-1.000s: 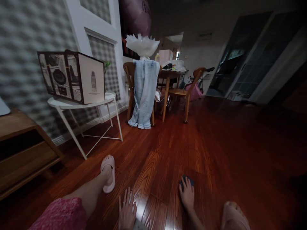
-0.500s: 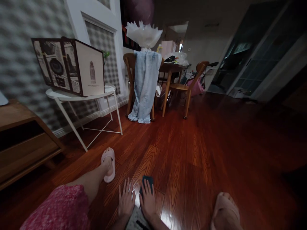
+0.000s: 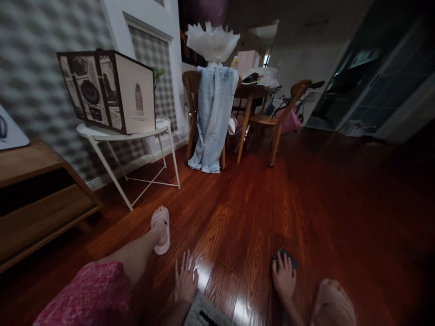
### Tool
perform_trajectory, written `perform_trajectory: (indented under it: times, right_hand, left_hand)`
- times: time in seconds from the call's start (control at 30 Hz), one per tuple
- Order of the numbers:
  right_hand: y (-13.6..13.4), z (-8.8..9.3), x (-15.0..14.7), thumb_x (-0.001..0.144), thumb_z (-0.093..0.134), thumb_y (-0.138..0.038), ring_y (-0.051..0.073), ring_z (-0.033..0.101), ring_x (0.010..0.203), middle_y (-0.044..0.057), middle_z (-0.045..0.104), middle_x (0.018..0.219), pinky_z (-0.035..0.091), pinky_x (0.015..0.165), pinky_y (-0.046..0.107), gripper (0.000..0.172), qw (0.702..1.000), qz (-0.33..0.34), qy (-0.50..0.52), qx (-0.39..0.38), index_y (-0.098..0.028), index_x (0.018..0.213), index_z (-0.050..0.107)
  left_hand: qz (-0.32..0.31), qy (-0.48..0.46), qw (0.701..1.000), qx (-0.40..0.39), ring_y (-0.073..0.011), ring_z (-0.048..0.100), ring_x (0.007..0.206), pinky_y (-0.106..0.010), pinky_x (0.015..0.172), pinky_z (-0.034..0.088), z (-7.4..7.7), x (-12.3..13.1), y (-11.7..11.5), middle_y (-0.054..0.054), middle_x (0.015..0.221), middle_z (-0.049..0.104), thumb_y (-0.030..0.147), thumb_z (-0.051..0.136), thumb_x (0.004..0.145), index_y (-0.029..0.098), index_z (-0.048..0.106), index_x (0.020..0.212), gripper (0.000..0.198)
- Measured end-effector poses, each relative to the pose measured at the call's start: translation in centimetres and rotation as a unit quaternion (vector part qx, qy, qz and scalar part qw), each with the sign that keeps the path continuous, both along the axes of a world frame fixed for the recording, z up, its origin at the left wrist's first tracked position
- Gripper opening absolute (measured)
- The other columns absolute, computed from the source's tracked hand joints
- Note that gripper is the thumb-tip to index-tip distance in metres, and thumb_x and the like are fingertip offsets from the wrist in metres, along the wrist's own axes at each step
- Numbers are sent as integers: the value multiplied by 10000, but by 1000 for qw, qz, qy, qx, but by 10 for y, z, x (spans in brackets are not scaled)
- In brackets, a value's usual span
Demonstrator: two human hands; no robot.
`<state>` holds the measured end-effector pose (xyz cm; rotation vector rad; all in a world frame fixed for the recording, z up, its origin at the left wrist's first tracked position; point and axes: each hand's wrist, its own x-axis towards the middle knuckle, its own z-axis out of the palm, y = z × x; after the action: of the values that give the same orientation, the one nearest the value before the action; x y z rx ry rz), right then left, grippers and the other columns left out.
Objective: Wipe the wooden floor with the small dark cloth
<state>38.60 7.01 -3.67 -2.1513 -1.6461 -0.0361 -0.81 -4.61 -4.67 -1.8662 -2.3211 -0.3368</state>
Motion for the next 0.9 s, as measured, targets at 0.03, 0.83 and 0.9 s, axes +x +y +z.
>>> perform_trajectory:
  times: [0.03, 0.83, 0.9]
  right_hand:
    - [-8, 2, -5, 940, 310, -431, 373, 295, 1487, 133, 369, 1611, 297, 1112, 680, 607, 1000, 6, -7, -3, -232, 1473, 522]
    - [13, 1, -18, 930, 258, -409, 317, 442, 1416, 138, 532, 1501, 377, 1103, 594, 603, 991, 136, -13, 6, -237, 1378, 624]
    - [2, -1, 25, 897, 291, -444, 375, 435, 1408, 138, 496, 1527, 374, 1047, 675, 609, 999, 20, -34, 25, -277, 1386, 611]
  left_hand:
    - [1, -2, 1000, 1, -244, 314, 1521, -601, 1268, 146, 2, 0, 0, -40, 1628, 386, 281, 337, 943, 328, 339, 1524, 583]
    - [4, 33, 999, 22, -244, 351, 1503, -597, 1256, 196, -3, 1, 0, -39, 1620, 392, 259, 355, 926, 337, 298, 1532, 614]
    - [2, 25, 1000, 16, -234, 344, 1507, -586, 1257, 201, 4, 2, -1, -34, 1621, 391, 262, 349, 930, 334, 304, 1532, 608]
